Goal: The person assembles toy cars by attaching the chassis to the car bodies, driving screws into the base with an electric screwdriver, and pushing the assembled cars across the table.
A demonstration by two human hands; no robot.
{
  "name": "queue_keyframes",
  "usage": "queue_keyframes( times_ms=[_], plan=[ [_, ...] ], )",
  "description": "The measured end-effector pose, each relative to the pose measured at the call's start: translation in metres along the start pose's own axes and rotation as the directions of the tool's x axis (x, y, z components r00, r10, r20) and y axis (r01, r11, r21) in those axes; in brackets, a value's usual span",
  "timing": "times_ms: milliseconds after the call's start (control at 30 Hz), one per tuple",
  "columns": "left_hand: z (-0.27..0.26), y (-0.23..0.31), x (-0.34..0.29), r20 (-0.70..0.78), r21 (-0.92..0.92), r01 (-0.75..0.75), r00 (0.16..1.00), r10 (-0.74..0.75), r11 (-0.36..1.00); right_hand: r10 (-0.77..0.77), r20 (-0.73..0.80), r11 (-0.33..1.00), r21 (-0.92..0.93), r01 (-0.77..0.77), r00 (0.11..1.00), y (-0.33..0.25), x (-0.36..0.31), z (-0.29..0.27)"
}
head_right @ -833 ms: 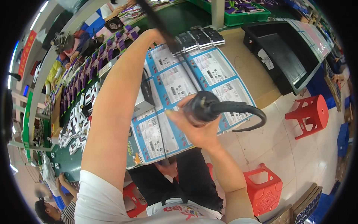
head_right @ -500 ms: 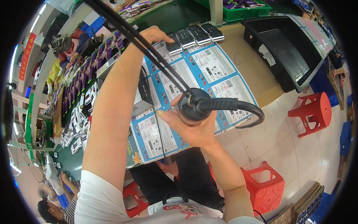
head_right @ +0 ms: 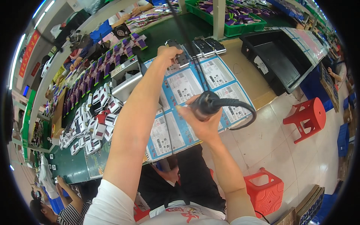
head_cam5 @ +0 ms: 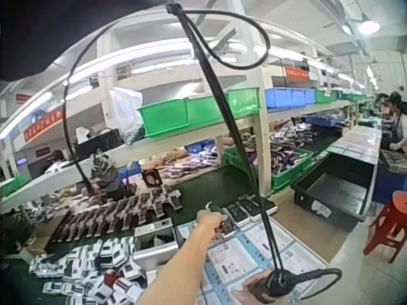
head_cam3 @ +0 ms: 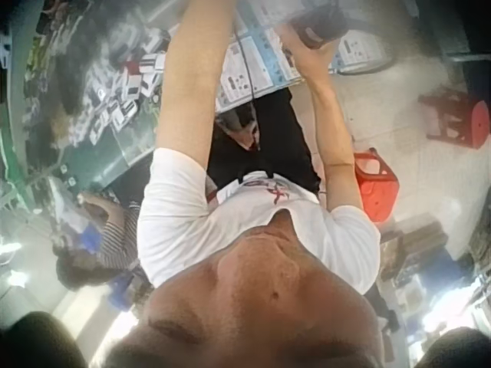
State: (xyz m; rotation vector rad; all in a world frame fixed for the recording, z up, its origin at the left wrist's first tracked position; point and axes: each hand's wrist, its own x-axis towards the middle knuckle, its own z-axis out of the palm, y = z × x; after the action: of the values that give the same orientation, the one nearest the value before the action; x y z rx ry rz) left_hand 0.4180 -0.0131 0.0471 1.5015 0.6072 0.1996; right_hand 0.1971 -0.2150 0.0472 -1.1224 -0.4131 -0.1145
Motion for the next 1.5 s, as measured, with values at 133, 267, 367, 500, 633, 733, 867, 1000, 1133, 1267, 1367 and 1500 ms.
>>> queue_keyframes(
  times_ms=[133,267,367,500,633,733,867,1000,1133,1267,1367,1500],
  plan=[
    [-0.039,0.037,-0.08,0.138,-0.235,-0.173,0.968,0.209,0.956,-0.001,-0.013,1.0,-0.017,0.001,1.0,0.01,0.0,0.005],
    [-0.094,0.033,-0.199,0.277,-0.375,-0.15,0.923,0.265,0.915,-0.037,-0.045,0.999,-0.041,0.036,0.998,0.006,-0.002,0.003],
    [-0.139,-0.021,-0.269,0.199,-0.637,-0.005,0.965,0.171,0.771,-0.06,-0.021,0.998,-0.012,0.06,0.998,0.009,-0.001,0.01],
    [-0.186,-0.108,-0.327,0.164,-0.704,0.139,0.986,-0.031,0.697,-0.071,0.054,0.997,-0.025,0.072,0.996,0.0,0.005,0.017],
    [-0.199,-0.142,-0.34,0.102,-0.718,0.074,0.995,0.0,0.692,-0.116,0.134,0.962,0.262,0.078,0.984,-0.028,0.018,0.065],
    [-0.199,-0.144,-0.34,0.1,-0.627,0.064,0.995,-0.001,0.776,-0.277,0.228,0.924,0.33,0.194,0.933,-0.035,0.032,0.113],
    [-0.207,-0.144,-0.334,0.098,-0.613,0.083,0.995,-0.028,0.786,-0.34,0.319,0.94,0.153,0.306,0.885,-0.008,0.043,0.16],
    [-0.211,-0.139,-0.335,0.105,-0.569,0.09,0.994,-0.036,0.817,-0.331,0.333,0.94,0.033,0.34,0.883,0.011,0.041,0.164],
    [-0.217,-0.141,-0.333,0.103,-0.577,0.079,0.994,-0.024,0.813,-0.29,0.305,0.946,-0.048,0.319,0.907,0.016,0.042,0.176],
    [-0.215,-0.144,-0.331,0.11,-0.607,0.057,0.994,0.012,0.792,-0.26,0.324,0.946,-0.105,0.307,0.91,0.013,0.047,0.181],
    [-0.215,-0.148,-0.333,0.102,-0.642,0.032,0.994,0.043,0.766,-0.223,0.325,0.951,-0.134,0.278,0.919,0.011,0.047,0.18],
    [-0.216,-0.154,-0.334,0.076,-0.644,0.0,0.995,0.064,0.765,0.041,0.341,0.996,0.059,-0.065,0.939,-0.015,0.02,0.167]
  ],
)
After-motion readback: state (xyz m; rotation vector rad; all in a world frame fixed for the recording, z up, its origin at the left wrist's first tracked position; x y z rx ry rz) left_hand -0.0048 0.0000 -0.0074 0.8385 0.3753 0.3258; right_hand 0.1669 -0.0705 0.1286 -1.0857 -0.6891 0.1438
